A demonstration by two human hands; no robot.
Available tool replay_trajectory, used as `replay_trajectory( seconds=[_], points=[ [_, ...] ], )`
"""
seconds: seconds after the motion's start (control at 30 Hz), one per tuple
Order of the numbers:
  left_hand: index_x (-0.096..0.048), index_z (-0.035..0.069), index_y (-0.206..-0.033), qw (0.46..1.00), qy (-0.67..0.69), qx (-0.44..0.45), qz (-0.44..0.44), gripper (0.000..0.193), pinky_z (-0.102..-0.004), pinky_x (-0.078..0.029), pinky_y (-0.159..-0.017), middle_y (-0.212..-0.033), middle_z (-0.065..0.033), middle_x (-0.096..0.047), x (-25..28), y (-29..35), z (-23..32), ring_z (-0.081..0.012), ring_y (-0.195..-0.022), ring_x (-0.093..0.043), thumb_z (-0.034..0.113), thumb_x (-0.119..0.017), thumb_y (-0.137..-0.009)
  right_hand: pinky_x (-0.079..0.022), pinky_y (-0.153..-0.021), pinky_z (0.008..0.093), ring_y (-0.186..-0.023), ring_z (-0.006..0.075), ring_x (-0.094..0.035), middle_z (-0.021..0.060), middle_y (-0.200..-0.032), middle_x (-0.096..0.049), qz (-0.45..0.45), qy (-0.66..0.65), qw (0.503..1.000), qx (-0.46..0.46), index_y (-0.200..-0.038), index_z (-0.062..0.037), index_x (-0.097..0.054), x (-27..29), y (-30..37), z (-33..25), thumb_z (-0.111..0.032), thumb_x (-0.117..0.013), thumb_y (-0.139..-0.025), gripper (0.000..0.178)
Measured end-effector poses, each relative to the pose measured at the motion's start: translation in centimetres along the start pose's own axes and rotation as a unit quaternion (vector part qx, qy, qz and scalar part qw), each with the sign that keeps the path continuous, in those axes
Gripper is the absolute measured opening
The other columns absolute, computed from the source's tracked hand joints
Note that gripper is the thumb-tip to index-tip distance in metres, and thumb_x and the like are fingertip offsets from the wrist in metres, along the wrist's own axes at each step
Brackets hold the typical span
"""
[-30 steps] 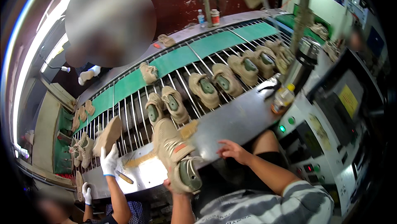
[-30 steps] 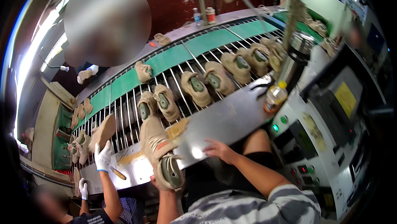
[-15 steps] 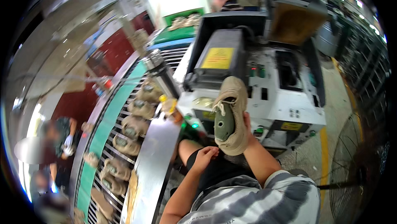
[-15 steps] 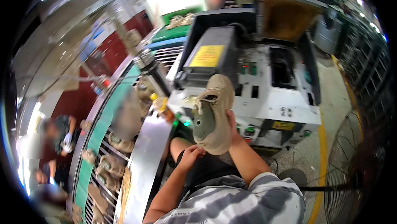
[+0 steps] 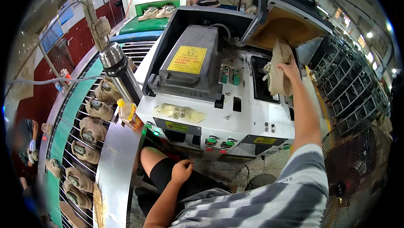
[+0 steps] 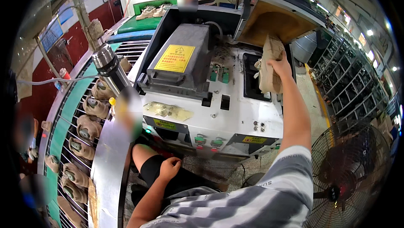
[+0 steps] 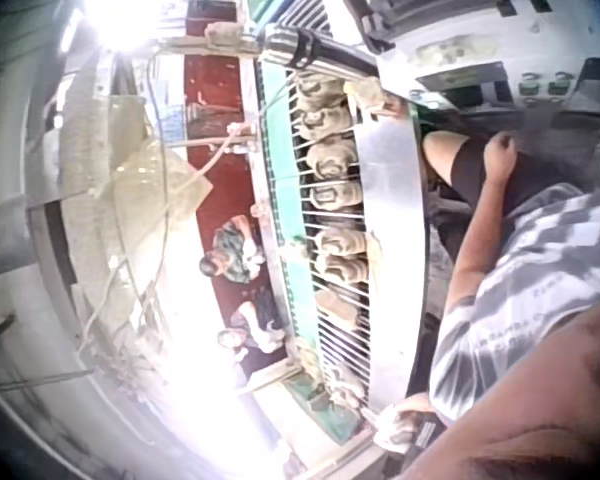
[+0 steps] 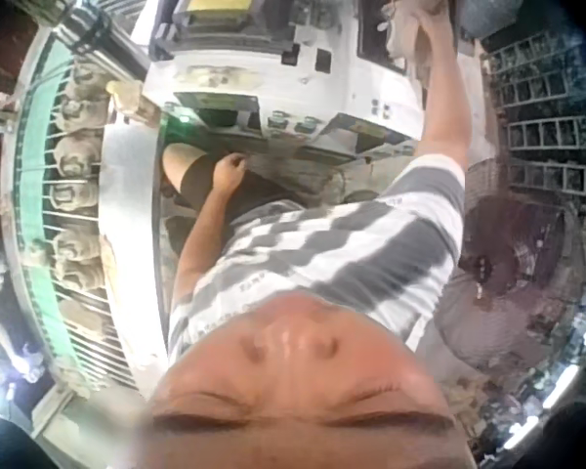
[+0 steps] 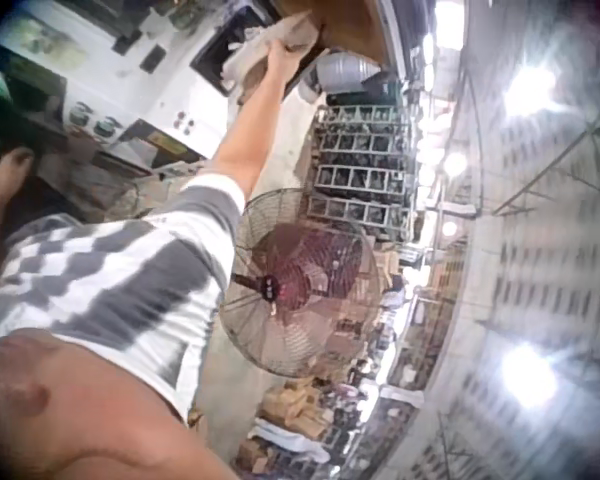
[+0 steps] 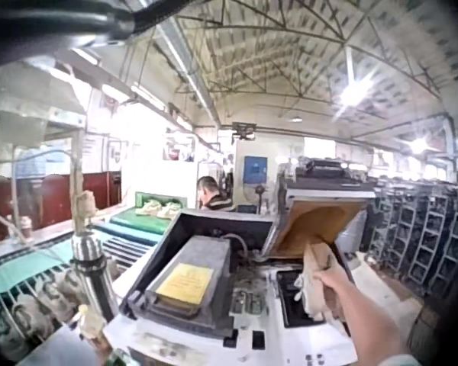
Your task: The person operates a sole-pressing machine in a footwear factory by placing a shoe upper and a sole into the machine, activating it with buttons, and then moving the pressed shoe onto a conveyor belt alongside several other workers.
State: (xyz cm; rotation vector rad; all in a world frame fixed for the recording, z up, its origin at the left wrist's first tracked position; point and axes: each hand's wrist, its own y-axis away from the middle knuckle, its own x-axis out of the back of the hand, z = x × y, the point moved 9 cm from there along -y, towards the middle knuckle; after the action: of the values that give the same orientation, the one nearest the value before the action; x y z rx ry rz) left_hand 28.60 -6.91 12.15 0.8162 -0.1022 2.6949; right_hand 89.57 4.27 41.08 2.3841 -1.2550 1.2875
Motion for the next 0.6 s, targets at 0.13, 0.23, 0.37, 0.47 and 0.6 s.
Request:
replay_trajectory(
  seconds=[0.13, 0.23, 0.37, 0.47, 0.6],
  points=[
    [-0.070, 0.001, -0.090, 0.997, 0.048, 0.051, 0.010, 0.019, -0.0347, -0.052, -0.068, -0.079, -0.0164, -0.068, 0.7, -0.8, -0.7, -0.0285, -0.072, -0.067, 0.016, -0.062, -0.080, -0.044, -0.100, 0.0389, -0.122, 0.0351, -0.052, 0.0214, -0.135, -0.051, -0.048, 0.112, 0.992, -0.032, -0.149, -0.0127, -0.028, -5.0, -4.6, -0.2, -0.042, -0.075, -0.053, 0.111],
    [-0.070, 0.001, -0.090, 0.998, 0.042, 0.047, 0.014, 0.020, -0.0357, -0.052, -0.068, -0.079, -0.0170, -0.068, 1.0, -1.0, -0.8, -0.0303, -0.073, -0.067, 0.017, -0.061, -0.081, -0.039, -0.105, 0.0363, -0.130, 0.0318, -0.045, 0.0215, -0.144, -0.042, -0.100, 0.169, 0.979, -0.049, -0.146, -0.0038, -0.032, -9.8, -4.4, 0.7, -0.044, -0.075, -0.051, 0.111],
    [-0.070, 0.002, -0.090, 0.999, 0.040, 0.022, 0.028, 0.017, -0.0330, -0.050, -0.063, -0.074, -0.0151, -0.066, 0.5, -1.1, -0.8, -0.0245, -0.065, -0.065, 0.015, -0.062, -0.080, -0.037, -0.107, 0.0381, -0.132, 0.0327, -0.043, 0.0220, -0.147, -0.037, -0.141, 0.172, 0.973, -0.060, -0.145, -0.0014, -0.032, -11.3, -4.4, 1.9, -0.047, -0.073, -0.057, 0.106],
    [-0.070, 0.003, -0.090, 1.000, -0.011, 0.015, 0.006, 0.017, -0.0326, -0.051, -0.064, -0.075, -0.0161, -0.067, -0.4, -1.6, -0.4, -0.0253, -0.069, -0.066, 0.015, -0.063, -0.080, -0.039, -0.105, 0.0410, -0.128, 0.0359, -0.045, 0.0232, -0.142, -0.042, -0.099, 0.145, 0.984, -0.040, -0.141, 0.0005, -0.038, -10.1, -2.5, 2.8, -0.050, -0.068, -0.071, 0.091],
    [-0.070, 0.004, -0.093, 0.998, -0.036, 0.032, -0.041, 0.019, -0.0326, -0.052, -0.068, -0.081, -0.0158, -0.068, -3.1, -1.8, 0.6, -0.0269, -0.075, -0.068, 0.017, -0.063, -0.080, -0.041, -0.101, 0.0433, -0.119, 0.0379, -0.051, 0.0230, -0.130, -0.052, 0.005, 0.149, 0.971, 0.187, -0.129, 0.0033, -0.050, -4.8, 9.1, 0.6, -0.040, -0.060, -0.087, 0.061]
  ],
)
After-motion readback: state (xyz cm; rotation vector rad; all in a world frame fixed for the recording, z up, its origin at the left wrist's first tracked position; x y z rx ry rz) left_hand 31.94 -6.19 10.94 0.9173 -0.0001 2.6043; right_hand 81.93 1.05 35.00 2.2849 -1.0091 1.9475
